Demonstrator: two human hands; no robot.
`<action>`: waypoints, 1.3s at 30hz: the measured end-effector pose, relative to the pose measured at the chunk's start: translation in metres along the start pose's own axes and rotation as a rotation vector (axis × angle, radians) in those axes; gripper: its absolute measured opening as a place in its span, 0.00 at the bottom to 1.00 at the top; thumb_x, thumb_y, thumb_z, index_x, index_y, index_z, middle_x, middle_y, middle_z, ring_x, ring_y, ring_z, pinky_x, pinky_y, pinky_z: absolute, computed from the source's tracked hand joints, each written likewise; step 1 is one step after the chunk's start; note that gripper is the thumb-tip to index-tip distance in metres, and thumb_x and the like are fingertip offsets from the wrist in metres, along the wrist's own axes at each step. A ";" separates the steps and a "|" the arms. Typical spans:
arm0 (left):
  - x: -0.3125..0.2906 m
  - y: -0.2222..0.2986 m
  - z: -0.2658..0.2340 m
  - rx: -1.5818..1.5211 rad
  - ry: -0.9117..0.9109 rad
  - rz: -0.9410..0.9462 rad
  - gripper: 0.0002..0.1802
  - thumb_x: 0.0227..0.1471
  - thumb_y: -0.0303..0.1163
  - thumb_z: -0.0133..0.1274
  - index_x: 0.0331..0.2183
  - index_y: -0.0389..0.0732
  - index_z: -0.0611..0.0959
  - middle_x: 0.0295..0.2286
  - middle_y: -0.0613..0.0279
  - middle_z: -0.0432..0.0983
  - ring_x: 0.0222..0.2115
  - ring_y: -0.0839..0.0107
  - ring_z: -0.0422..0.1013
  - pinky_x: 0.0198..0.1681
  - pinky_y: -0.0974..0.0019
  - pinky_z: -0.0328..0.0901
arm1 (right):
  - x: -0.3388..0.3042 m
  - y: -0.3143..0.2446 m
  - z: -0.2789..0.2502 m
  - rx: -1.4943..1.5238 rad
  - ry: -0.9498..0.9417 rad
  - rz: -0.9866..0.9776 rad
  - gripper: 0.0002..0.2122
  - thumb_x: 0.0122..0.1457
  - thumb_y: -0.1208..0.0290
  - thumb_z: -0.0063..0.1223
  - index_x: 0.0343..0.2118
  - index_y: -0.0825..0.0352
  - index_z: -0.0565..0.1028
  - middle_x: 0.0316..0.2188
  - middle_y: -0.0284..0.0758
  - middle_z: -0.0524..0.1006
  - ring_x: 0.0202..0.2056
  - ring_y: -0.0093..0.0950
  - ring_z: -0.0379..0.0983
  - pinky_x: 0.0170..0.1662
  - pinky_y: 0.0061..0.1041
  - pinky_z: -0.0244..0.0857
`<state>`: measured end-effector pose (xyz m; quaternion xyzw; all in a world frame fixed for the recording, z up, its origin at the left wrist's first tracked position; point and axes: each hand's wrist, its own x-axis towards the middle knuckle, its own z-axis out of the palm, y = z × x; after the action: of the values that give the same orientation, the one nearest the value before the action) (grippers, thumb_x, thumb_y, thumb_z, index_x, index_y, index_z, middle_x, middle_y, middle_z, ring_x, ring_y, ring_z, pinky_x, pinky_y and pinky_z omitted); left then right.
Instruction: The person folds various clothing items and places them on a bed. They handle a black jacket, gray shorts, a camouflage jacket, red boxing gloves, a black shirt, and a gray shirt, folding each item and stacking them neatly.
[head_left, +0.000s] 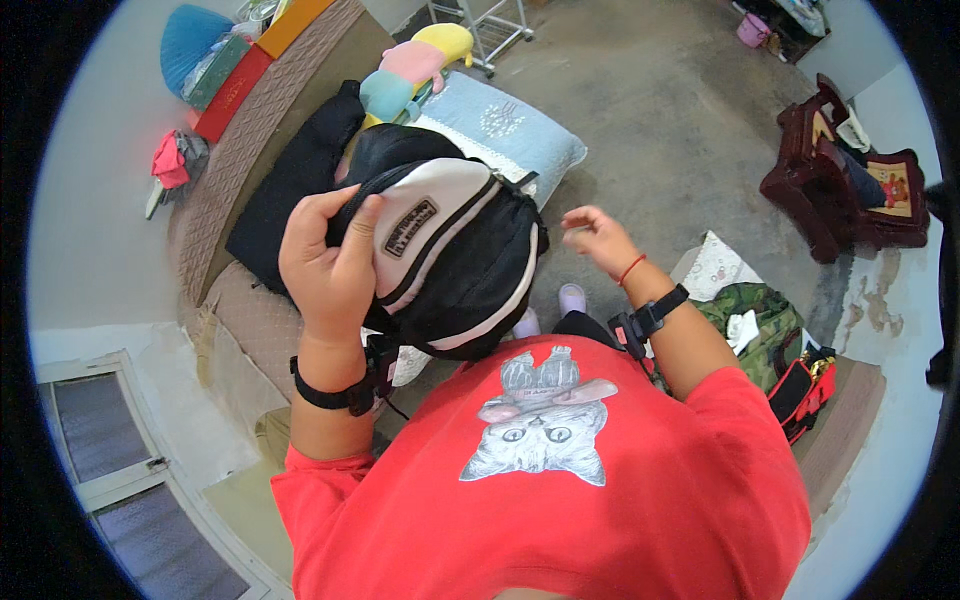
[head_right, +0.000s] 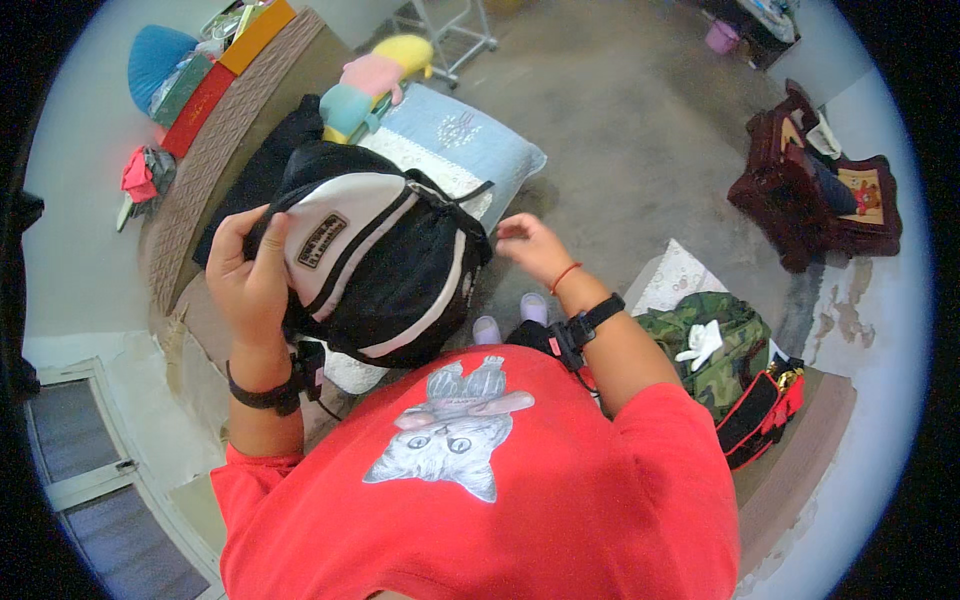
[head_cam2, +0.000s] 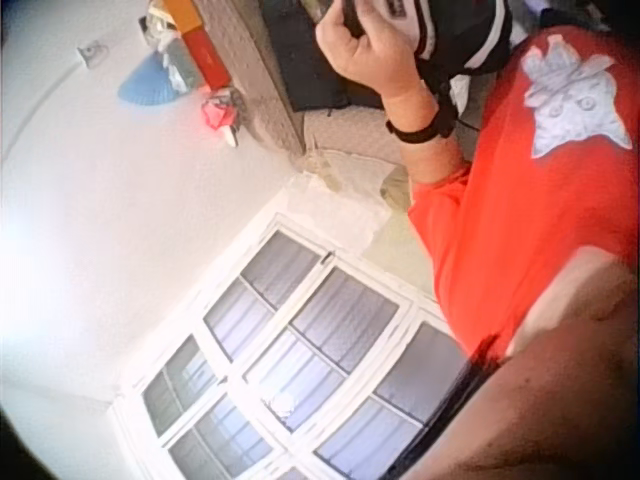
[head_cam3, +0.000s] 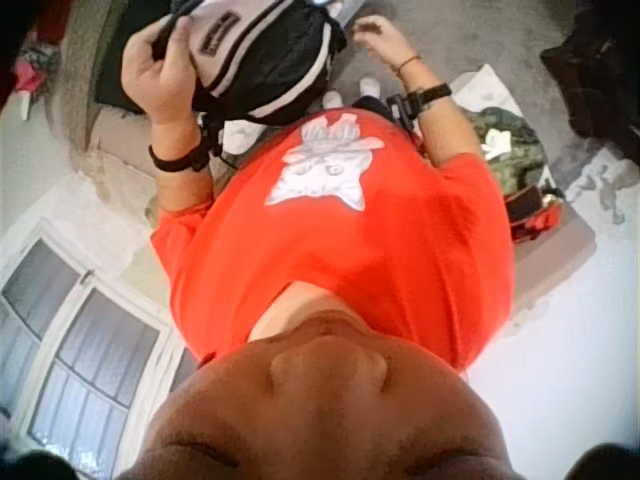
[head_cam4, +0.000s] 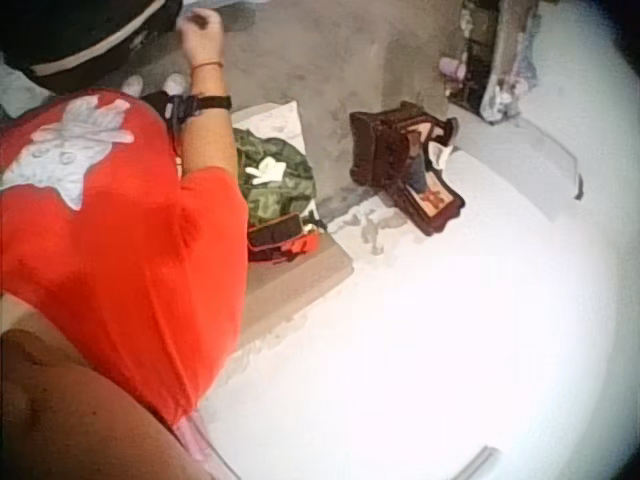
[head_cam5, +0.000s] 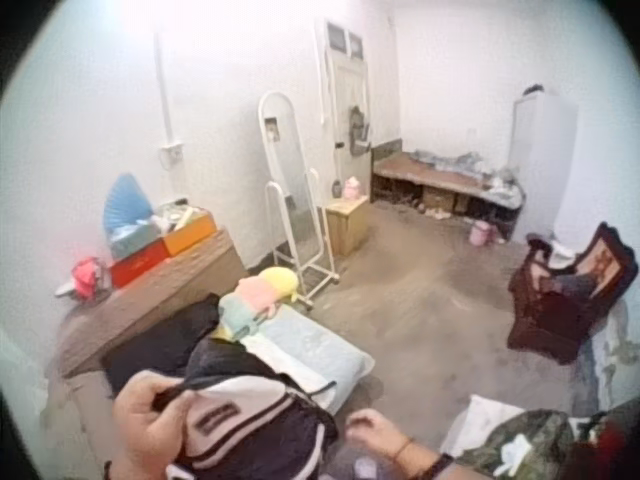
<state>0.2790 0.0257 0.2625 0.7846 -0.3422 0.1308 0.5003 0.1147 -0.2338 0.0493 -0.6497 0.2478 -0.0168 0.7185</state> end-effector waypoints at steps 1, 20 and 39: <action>0.003 0.002 -0.001 0.030 0.000 -0.018 0.08 0.46 0.26 0.62 0.30 0.33 0.80 0.25 0.62 0.73 0.27 0.73 0.69 0.34 0.74 0.62 | -0.001 0.004 0.009 -0.069 -0.059 -0.009 0.19 0.51 0.77 0.56 0.47 0.64 0.69 0.44 0.32 0.73 0.43 0.25 0.72 0.43 0.27 0.68; 0.030 0.050 0.026 -0.659 0.317 -0.548 0.09 0.53 0.29 0.57 0.35 0.35 0.77 0.29 0.64 0.76 0.29 0.79 0.70 0.34 0.74 0.65 | -0.006 -0.091 0.084 -0.439 -0.613 -0.644 0.09 0.46 0.73 0.62 0.28 0.71 0.76 0.26 0.44 0.74 0.30 0.40 0.73 0.33 0.33 0.67; -0.149 0.018 0.092 0.248 -0.168 -0.811 0.24 0.47 0.50 0.59 0.21 0.36 0.76 0.18 0.56 0.71 0.22 0.60 0.70 0.27 0.60 0.65 | 0.019 -0.076 0.038 0.119 -0.864 0.308 0.06 0.54 0.82 0.55 0.28 0.66 0.70 0.21 0.35 0.74 0.21 0.23 0.70 0.24 0.21 0.64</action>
<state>0.1452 0.0011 0.1503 0.9176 -0.0273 -0.1006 0.3836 0.1683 -0.2175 0.1155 -0.5105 0.0179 0.3482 0.7860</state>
